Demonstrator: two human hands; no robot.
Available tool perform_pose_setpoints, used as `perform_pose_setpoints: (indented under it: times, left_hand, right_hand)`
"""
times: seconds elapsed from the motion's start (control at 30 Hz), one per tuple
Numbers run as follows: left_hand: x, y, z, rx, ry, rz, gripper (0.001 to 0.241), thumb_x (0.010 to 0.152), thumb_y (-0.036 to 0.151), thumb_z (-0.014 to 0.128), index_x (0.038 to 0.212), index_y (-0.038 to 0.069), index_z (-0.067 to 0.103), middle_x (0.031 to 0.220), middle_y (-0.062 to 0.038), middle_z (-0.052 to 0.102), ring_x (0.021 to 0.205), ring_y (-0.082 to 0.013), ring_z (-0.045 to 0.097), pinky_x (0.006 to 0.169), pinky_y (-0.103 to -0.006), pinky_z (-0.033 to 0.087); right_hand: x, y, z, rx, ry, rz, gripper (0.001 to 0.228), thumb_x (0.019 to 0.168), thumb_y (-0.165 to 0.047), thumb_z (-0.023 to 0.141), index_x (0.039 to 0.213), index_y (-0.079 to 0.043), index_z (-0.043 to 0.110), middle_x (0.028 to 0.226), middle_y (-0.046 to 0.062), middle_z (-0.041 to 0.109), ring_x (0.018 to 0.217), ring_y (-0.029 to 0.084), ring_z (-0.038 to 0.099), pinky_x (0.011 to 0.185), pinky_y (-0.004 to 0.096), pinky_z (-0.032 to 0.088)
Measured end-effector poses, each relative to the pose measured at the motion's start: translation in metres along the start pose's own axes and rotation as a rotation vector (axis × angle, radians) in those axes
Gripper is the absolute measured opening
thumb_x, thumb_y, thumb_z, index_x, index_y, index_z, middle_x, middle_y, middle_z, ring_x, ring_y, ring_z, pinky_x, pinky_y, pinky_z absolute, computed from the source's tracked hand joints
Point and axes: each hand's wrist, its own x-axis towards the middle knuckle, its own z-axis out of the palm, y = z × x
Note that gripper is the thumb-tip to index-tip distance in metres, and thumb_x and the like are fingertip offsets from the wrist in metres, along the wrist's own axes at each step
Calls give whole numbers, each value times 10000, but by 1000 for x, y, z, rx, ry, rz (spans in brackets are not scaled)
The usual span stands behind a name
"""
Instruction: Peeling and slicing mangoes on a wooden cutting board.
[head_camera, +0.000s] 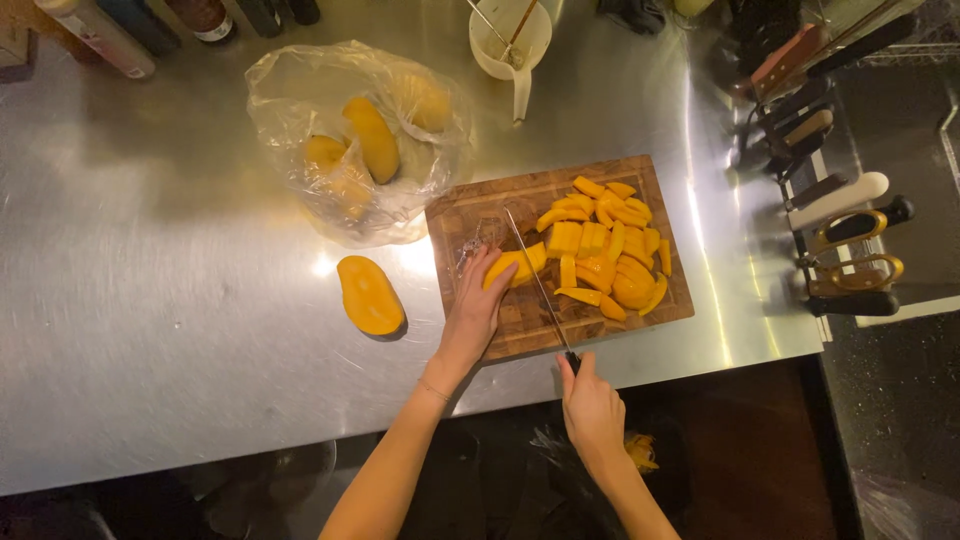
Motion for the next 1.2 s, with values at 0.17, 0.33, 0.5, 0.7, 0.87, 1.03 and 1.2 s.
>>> perform_pose_setpoints:
  times: [0.17,0.33,0.5,0.7,0.87,1.03,1.2]
  left_hand:
    - [2,5,-3,40,-29,2,605,868,-130,582,1436,78,573,1475,-180,484,1485,-400,385,1259,-518,304]
    - [3,6,-2,54,-32,-1,634,845,-155,570,1433,83,569,1478,-179,483,1490,-402,382,1265,-517,304]
    - [3,5,-2,35,-47,-14,619,854,-145,580,1429,85,575,1476,-171,489,1489,-404,376,1261,-515,312]
    - [1,6,-4,-47,33,-65,402,956,-19,662,1343,79,608,1479,-169,497,1468,-386,428,1202,-455,397]
    - [-3,8,-7,-31,9,-67,465,940,-66,617,1387,64,602,1499,-190,487,1471,-391,425,1201,-451,398]
    - [-2,10,-10,-10,-14,-64,528,910,-86,604,1415,68,588,1492,-189,483,1463,-394,423,1202,-460,391]
    - [-2,7,-8,-19,-11,-73,527,911,-90,603,1413,70,586,1483,-187,490,1458,-391,431,1202,-455,399]
  right_hand:
    - [-8,-7,-2,-61,-18,-14,447,1046,-480,439,1036,-39,508,717,253,690,702,500,668,605,604,519]
    - [-7,-11,9,-110,42,-21,443,1045,-476,442,1025,-39,512,669,232,679,647,478,670,558,576,525]
    - [10,-9,29,-118,50,-31,451,1048,-478,449,1027,-32,514,635,228,672,613,461,673,520,548,532]
    - [2,-10,14,-22,8,-46,445,1049,-470,451,1028,-29,508,687,264,682,676,504,662,587,594,521]
    - [-14,-16,9,-45,3,6,444,1035,-482,455,1050,-42,511,717,265,691,706,506,669,607,601,523]
    - [-21,-18,8,-49,-16,6,439,1033,-473,449,1080,-41,510,700,267,688,685,502,669,593,599,523]
    - [-20,-16,11,-99,-25,16,431,1032,-478,446,1040,-52,511,673,252,682,661,485,672,567,585,529]
